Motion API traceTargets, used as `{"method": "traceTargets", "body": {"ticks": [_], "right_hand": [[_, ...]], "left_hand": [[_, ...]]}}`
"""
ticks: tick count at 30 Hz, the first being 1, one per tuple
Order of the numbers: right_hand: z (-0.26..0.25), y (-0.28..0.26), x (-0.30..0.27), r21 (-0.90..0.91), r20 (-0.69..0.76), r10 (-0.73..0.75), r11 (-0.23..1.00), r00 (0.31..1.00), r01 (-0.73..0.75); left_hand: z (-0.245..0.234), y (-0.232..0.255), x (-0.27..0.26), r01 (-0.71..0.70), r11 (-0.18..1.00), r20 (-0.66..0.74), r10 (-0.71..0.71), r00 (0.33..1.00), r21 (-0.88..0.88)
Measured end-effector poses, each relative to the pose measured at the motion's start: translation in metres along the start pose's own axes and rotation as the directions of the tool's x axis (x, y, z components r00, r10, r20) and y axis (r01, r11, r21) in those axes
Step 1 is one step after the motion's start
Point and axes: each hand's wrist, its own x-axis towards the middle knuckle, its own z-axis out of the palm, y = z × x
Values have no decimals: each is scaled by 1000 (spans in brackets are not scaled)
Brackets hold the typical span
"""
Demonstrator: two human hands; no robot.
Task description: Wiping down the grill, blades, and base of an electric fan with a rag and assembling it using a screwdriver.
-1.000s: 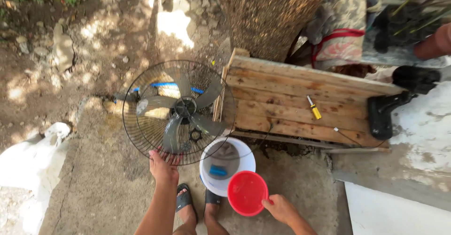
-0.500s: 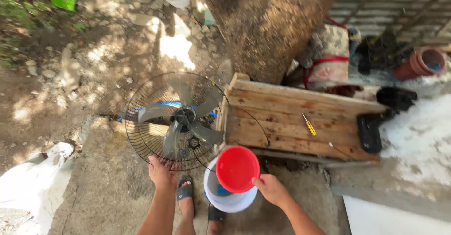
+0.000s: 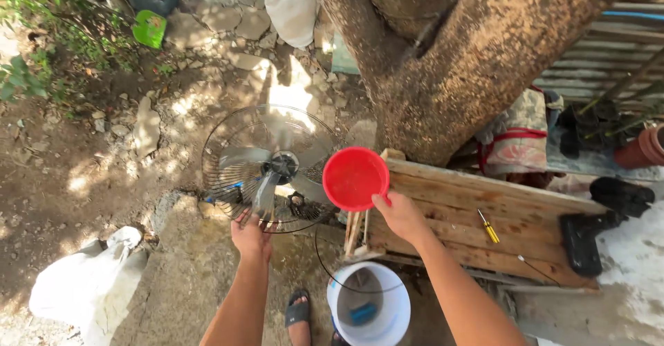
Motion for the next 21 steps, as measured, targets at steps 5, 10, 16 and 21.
{"method": "traceTargets", "body": {"ticks": [5, 10, 16, 21], "right_hand": [[-1, -74, 53, -274, -5, 109, 956, 994, -106], [7, -95, 93, -330, -17, 143, 933, 990, -141], [14, -110, 124, -558, -69, 64, 825, 996, -91], [15, -123, 137, -542, -42, 77, 836, 996, -88]], "left_hand": [[35, 17, 15, 30, 999, 24, -31, 999, 36], [54, 28, 10, 102, 986, -15, -101, 995, 135], [64, 27, 21, 101, 985, -27, -98, 995, 143], [72, 33, 19, 126, 978, -38, -121, 992, 169]]}}
